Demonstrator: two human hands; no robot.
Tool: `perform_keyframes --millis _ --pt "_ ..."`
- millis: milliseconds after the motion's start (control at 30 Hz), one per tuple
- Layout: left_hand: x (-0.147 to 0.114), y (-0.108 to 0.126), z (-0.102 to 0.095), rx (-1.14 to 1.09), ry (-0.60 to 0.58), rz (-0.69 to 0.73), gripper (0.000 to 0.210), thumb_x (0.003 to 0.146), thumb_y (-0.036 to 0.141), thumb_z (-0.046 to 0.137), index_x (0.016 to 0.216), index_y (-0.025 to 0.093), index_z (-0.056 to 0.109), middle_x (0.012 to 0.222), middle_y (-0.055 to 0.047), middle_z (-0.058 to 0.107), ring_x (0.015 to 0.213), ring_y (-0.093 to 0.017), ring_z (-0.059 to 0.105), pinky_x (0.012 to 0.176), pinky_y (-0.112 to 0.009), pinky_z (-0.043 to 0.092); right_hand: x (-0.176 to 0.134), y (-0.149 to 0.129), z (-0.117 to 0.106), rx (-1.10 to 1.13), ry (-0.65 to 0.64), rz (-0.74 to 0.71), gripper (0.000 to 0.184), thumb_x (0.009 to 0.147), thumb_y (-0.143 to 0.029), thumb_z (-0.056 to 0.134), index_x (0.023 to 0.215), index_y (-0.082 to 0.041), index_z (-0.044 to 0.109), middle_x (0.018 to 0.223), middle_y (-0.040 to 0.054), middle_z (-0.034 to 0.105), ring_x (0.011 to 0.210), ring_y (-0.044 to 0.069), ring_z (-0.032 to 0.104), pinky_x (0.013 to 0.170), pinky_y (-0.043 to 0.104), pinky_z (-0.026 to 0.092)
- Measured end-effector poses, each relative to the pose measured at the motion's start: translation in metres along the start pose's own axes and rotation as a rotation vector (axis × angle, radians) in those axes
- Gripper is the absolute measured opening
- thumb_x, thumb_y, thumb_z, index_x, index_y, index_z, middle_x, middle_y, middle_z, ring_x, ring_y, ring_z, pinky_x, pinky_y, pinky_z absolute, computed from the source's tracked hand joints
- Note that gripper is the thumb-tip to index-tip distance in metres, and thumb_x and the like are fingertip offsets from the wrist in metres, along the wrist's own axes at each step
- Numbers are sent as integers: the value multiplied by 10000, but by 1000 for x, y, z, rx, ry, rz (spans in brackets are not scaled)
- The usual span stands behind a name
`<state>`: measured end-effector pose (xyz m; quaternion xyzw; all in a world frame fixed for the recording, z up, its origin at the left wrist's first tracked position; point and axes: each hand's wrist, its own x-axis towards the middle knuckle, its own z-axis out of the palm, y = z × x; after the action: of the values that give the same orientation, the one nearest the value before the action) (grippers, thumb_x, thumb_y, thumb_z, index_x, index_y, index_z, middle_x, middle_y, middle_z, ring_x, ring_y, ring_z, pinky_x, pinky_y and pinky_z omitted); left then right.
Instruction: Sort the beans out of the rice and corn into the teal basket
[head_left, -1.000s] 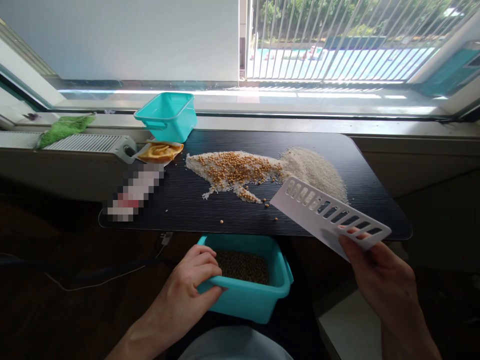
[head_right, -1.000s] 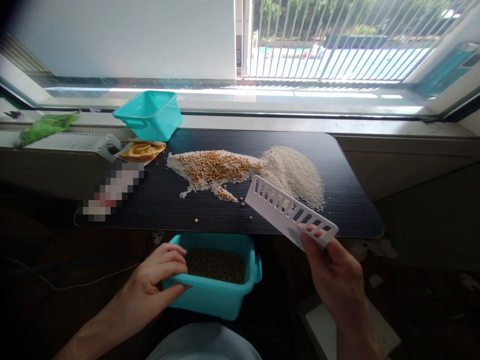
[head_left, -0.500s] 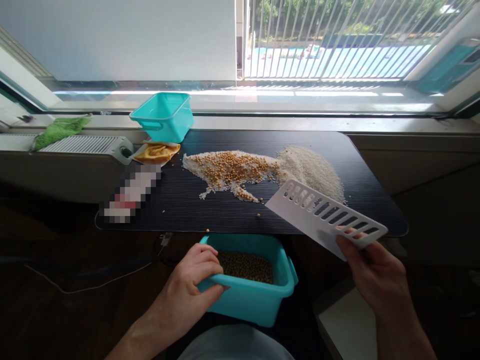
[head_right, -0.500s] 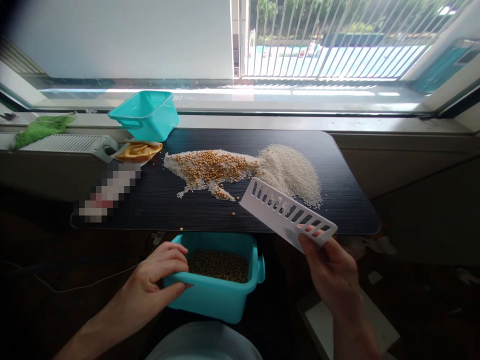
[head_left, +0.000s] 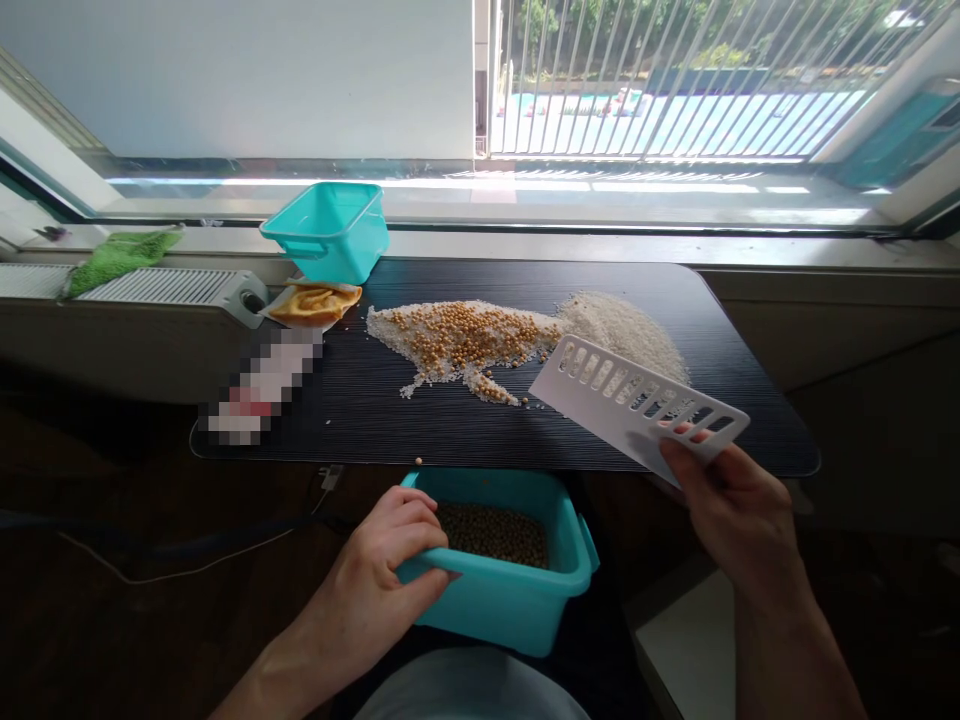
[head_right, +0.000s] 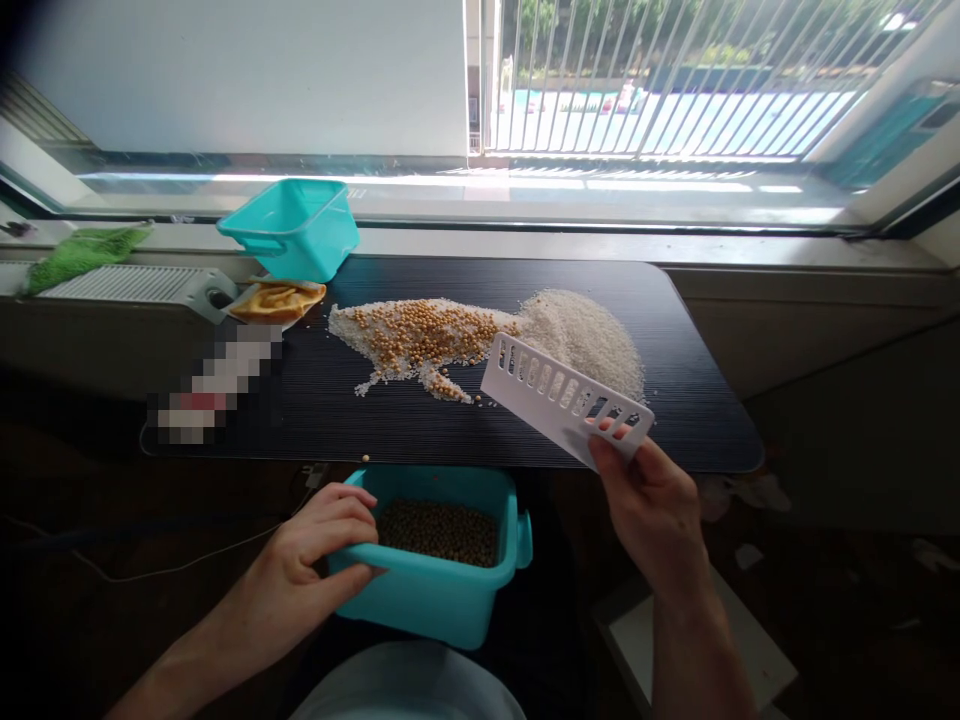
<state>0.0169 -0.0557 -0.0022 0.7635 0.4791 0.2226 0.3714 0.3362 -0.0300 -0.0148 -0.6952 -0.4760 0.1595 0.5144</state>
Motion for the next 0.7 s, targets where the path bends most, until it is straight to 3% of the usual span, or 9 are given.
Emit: perform_keyframes --millis 400,700 --pt "-1 -1 -1 -7 14 10 163 804 69 552 742 198 631 851 -47 667 1031 -233 565 911 -357 490 -11 -1 -3 87 -118 -18 273 724 -488 758 835 -240 768 857 29 782 813 242 741 760 371 633" --pt "-14 -12 -12 58 65 -16 163 794 79 569 743 205 659 833 -38 676 1033 -241 573 909 -358 494 -25 -15 48 230 -552 -126 210 879 -350 627 961 -216 766 928 35 782 854 209 726 785 300 597"
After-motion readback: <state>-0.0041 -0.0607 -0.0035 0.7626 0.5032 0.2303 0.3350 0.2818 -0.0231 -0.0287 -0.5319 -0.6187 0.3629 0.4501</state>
